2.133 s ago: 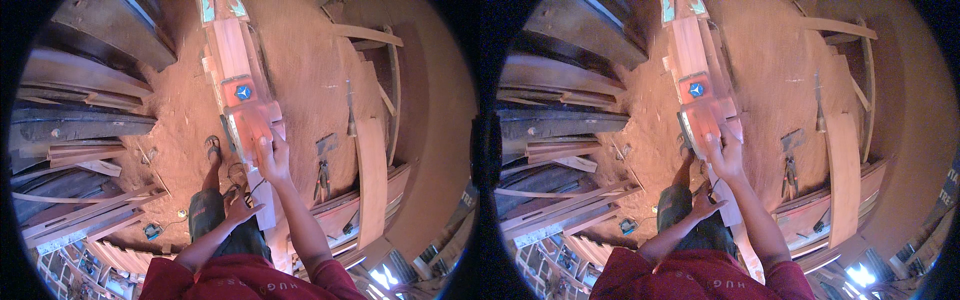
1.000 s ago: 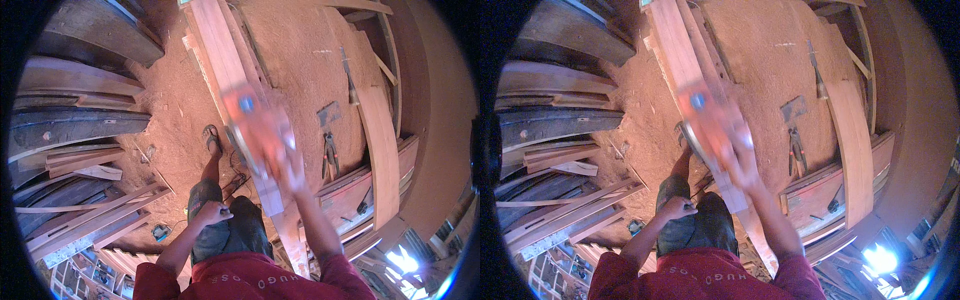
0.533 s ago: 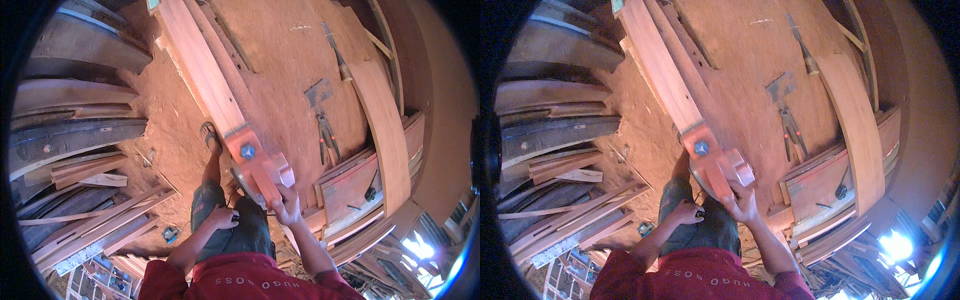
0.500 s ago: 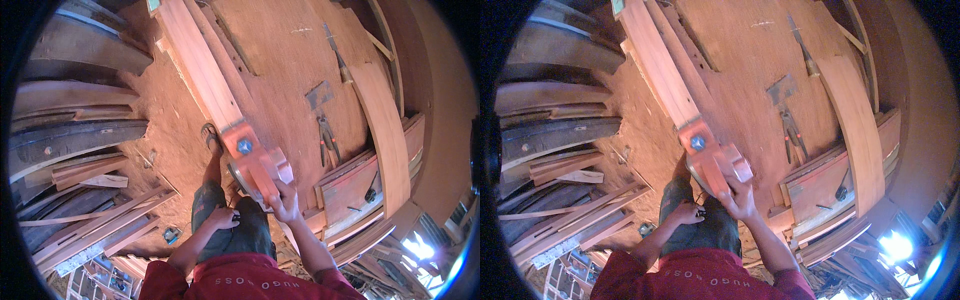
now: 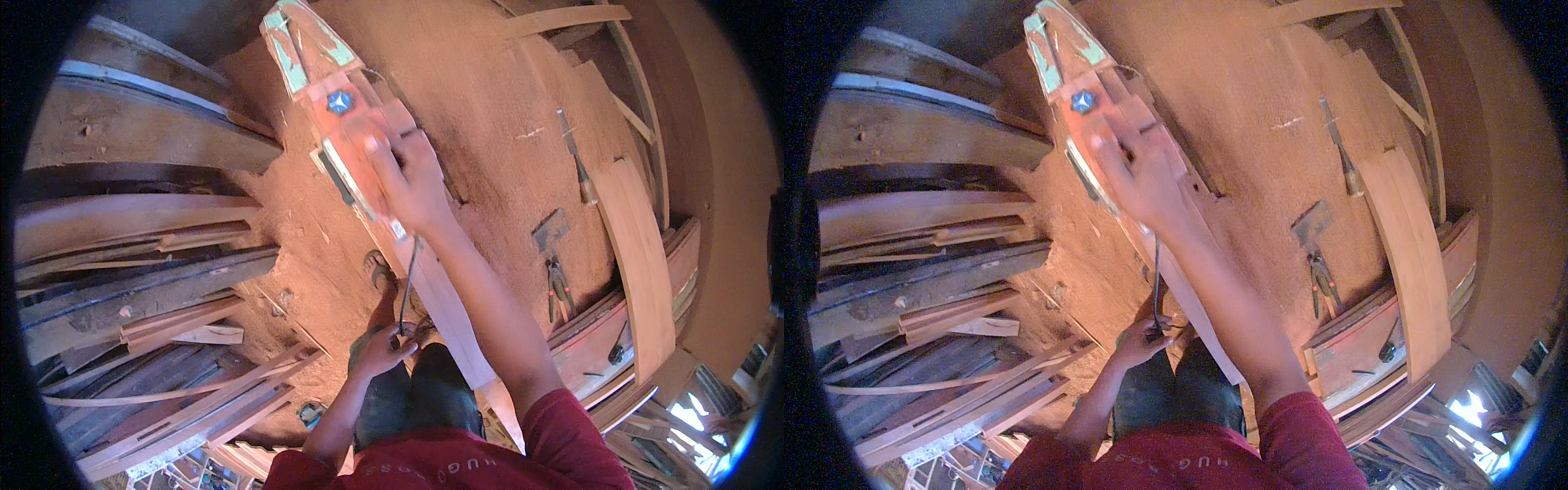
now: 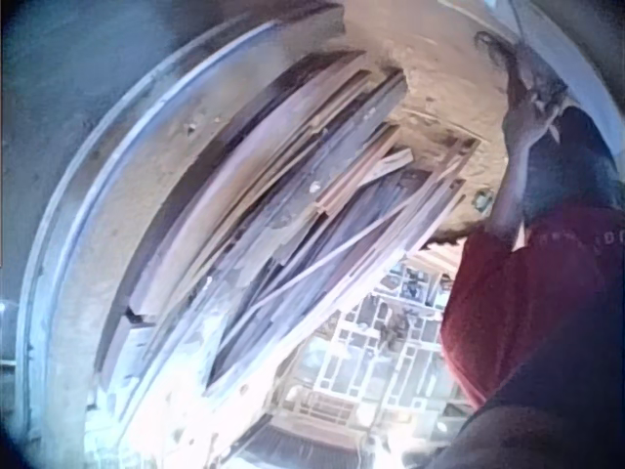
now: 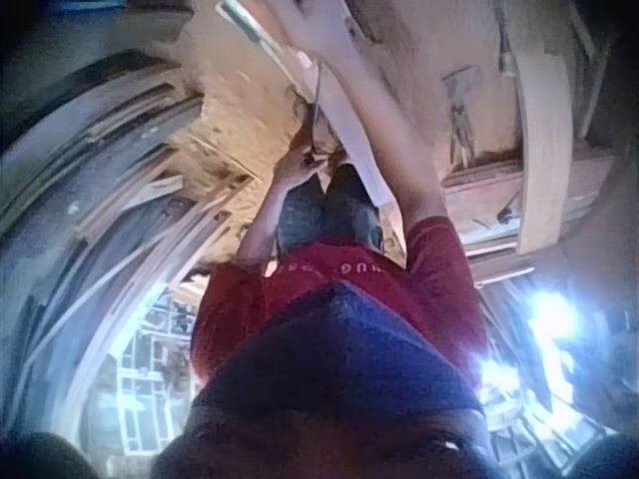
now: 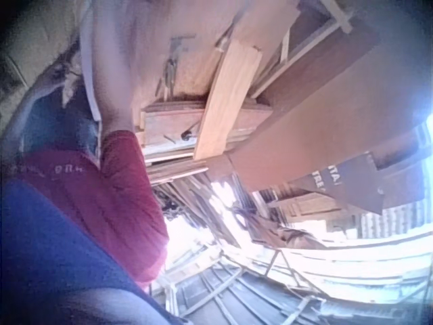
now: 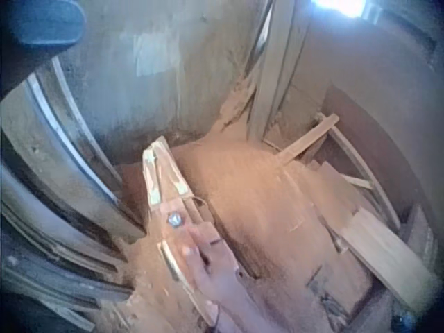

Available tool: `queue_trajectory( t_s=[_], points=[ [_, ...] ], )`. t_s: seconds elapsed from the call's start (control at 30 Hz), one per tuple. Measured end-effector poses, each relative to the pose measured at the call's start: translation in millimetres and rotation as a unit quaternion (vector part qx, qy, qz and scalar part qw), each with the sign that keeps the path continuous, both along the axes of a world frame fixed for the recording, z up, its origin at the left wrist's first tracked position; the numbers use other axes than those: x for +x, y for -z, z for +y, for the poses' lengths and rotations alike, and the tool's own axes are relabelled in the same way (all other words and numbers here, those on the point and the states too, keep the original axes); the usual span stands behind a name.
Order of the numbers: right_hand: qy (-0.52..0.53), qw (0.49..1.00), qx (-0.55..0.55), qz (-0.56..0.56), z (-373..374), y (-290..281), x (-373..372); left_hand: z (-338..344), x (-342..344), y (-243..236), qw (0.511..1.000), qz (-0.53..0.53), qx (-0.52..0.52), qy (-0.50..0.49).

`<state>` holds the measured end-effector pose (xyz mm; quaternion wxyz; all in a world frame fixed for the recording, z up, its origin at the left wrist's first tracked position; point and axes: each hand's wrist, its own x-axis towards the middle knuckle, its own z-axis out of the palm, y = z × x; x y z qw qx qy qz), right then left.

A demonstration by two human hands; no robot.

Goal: The person cuts a wood plank with a circular saw, handles a chisel, and then smooths several wood pieces using an electric hand planer.

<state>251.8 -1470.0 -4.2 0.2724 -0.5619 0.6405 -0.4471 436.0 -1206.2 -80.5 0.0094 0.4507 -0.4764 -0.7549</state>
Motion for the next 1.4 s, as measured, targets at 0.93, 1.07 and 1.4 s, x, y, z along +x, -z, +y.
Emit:
queue_trajectory(
  t_s=[0.93, 1.07, 1.4],
  points=[
    [0.663, 0.706, 0.216, -0.123, 716, -291, -107, -134, -124, -31, 0.525, 0.008, -0.629, 0.574],
    [0.795, 0.585, 0.148, -0.06, 891, -249, -17, -95, -139, -72, 0.494, 0.022, -0.623, 0.606],
    [0.914, 0.351, 0.198, 0.04, 1024, -71, 210, 97, -277, -162, 0.521, 0.098, -0.596, 0.603]
  ],
)
